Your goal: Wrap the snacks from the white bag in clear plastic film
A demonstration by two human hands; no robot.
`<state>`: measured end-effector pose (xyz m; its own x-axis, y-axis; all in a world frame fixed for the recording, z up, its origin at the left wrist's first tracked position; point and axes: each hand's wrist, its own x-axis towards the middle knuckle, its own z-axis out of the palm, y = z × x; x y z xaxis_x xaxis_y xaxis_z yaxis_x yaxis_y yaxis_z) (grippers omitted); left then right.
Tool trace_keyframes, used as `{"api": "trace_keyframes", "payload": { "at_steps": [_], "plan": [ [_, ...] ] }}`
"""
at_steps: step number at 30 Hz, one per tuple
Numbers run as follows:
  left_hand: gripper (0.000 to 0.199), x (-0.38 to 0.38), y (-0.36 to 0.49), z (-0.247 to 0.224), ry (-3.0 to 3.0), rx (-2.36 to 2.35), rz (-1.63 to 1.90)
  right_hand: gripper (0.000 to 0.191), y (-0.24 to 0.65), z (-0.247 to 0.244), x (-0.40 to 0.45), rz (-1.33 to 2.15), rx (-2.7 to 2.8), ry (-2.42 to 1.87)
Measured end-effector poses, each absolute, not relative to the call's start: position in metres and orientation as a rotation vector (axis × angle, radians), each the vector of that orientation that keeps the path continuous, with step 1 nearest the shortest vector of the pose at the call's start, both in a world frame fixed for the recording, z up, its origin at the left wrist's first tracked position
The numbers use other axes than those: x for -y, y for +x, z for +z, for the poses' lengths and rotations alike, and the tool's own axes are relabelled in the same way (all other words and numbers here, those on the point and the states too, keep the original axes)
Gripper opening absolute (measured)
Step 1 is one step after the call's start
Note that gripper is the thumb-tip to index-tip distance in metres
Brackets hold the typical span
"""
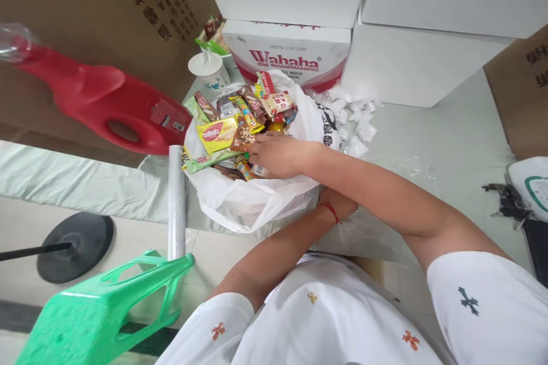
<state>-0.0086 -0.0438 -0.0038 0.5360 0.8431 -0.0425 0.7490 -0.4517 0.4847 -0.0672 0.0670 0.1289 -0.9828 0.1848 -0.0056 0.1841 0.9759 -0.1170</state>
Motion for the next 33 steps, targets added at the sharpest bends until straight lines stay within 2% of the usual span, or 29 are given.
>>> {"api": "trace_keyframes", "payload": {
  "at_steps": [5, 11, 16, 19, 22, 25, 29, 33],
  "plan": [
    [0.053, 0.043, -0.011, -0.003, 2.353, -1.259, 0.347, 0.03, -0.014, 0.128, -0.065, 0.269, 2.956, -0.546],
    [0.058, 0.043, -0.013, -0.004, 2.425, -1.241, 0.388, 0.023, 0.022, 0.123, -0.077, 0.773, 2.46, -0.703],
    [0.061, 0.044, -0.013, -0.01, 2.473, -1.235, 0.421, 0.038, 0.013, 0.128, -0.078, 1.154, 1.869, -0.973],
    [0.061, 0.045, -0.013, -0.012, 2.494, -1.244, 0.431, 0.041, 0.011, 0.142, -0.086, 1.229, 1.631, -1.026],
    [0.063, 0.045, -0.013, -0.013, 2.512, -1.248, 0.396, 0.037, 0.013, 0.153, -0.095, 1.201, 1.646, -0.999],
    [0.063, 0.044, -0.013, -0.012, 2.512, -1.237, 0.378, 0.028, 0.008, 0.151, -0.097, 1.098, 1.913, -0.994],
    [0.056, 0.041, -0.013, -0.009, 2.427, -1.183, 0.403, 0.016, -0.015, 0.128, -0.086, 0.745, 2.452, -1.128],
    [0.051, 0.04, -0.014, -0.006, 2.32, -1.158, 0.421, 0.016, -0.036, 0.113, -0.064, 0.44, 2.668, -1.227]
  ]
}}
